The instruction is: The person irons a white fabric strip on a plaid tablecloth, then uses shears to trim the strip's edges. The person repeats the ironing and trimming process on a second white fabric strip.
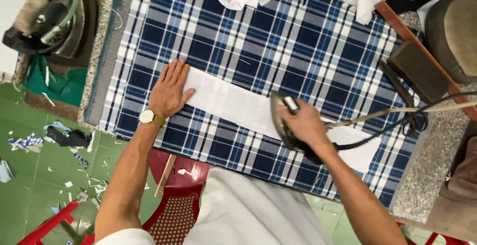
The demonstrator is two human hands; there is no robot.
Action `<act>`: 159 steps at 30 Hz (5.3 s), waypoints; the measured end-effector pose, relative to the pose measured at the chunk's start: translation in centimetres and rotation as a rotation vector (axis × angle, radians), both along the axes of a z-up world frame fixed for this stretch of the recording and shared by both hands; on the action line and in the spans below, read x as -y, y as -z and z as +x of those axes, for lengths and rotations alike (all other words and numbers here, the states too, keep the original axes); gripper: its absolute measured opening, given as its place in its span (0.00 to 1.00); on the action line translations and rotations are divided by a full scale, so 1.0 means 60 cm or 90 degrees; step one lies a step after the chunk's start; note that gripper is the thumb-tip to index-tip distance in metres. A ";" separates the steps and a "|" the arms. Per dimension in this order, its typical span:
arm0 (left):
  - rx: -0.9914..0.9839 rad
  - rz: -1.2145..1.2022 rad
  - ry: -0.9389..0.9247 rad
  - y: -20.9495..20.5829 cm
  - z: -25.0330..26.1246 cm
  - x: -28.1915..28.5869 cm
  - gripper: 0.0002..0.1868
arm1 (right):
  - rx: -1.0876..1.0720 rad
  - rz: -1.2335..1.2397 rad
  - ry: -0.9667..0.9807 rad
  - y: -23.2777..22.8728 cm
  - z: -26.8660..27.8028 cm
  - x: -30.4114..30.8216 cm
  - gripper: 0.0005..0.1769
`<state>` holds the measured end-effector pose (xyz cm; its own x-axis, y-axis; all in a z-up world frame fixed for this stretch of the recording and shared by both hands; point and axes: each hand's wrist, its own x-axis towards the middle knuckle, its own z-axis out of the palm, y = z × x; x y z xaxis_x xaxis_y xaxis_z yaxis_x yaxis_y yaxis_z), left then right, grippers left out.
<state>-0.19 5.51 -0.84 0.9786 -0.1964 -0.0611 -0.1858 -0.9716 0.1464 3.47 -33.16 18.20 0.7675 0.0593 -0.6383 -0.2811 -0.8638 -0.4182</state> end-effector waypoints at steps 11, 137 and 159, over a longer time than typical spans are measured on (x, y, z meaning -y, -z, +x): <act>-0.033 -0.006 0.000 -0.002 0.003 -0.001 0.43 | -0.001 0.070 -0.014 0.017 0.021 -0.047 0.31; 0.163 -0.005 -0.201 -0.080 -0.025 0.050 0.47 | -0.005 0.220 -0.233 0.034 0.094 -0.236 0.32; 0.204 0.143 -0.115 -0.041 -0.018 0.056 0.45 | -0.115 0.120 0.351 -0.018 -0.010 0.392 0.22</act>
<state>-1.26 2.13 1.60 0.9724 -0.0372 0.2303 -0.0121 -0.9939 -0.1097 2.85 -56.66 19.30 0.5980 -0.1913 -0.7783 -0.7464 -0.4866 -0.4539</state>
